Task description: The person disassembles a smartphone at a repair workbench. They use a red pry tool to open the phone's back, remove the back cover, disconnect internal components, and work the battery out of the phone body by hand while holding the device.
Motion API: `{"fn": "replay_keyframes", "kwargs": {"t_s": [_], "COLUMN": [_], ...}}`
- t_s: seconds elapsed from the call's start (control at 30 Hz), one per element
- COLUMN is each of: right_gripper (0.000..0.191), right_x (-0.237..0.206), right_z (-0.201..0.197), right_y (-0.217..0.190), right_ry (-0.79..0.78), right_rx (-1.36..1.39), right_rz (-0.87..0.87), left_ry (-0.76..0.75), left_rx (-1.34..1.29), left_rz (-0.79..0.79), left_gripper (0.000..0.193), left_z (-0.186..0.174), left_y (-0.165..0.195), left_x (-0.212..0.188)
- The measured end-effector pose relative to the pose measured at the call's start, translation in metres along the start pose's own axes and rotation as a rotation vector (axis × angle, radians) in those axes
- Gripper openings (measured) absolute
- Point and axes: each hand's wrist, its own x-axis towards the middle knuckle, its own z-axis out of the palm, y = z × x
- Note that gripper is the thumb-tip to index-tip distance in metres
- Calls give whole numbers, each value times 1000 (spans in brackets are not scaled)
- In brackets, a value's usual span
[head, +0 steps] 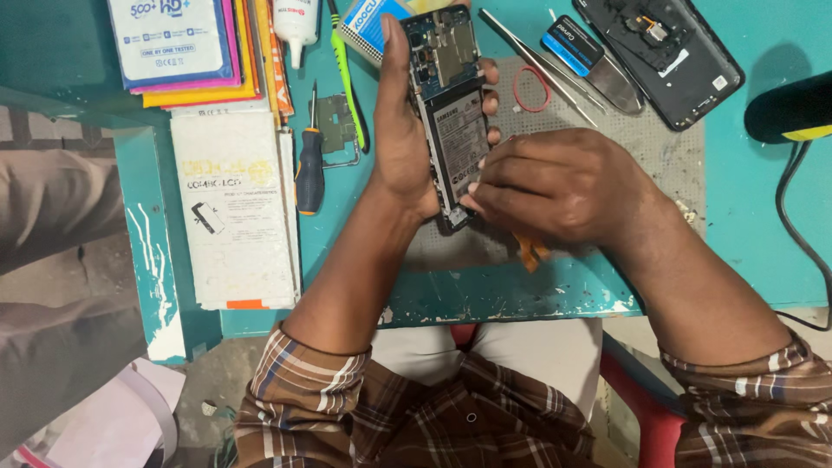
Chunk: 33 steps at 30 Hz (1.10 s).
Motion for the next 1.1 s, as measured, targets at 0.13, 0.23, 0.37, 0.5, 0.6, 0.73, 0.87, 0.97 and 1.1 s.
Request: {"fn": "replay_keyframes", "kwargs": {"t_s": [0.13,0.23,0.37,0.5,0.6,0.73,0.87,0.97,1.1], "right_gripper": [13,12,12,18,19,13,16,18,18], "right_x": [-1,-2,-2,-1,-1,0,-1,-3,-3], "right_z": [1,2,3,4,4,9,15,17,17], "right_y": [-1,-3,-4,-2,-4,-6,-3,1,2], "right_ry": [-8,-33,-39,-44,-58,-73,-25,-9,-22], "right_rx": [49,55,28,3,-17,-89,-117,-117,-100], "right_rz": [17,38,29,-71,-87,-130,-199,-225,-222], "left_ry": [62,120,141,235,246,254,265,272,288], "left_rx": [20,77,145,212,272,345,387,407,421], "left_rz": [-52,-40,-15,-12,4,3,-5,-8,-2], "left_gripper": [82,89,93,98,100,99,95,95,94], "left_z": [3,3,2,5,7,13,16,17,17], "left_y": [2,2,1,-2,-2,-2,-2,-3,-3], "left_x": [0,0,1,3,1,1,2,4,4]}}
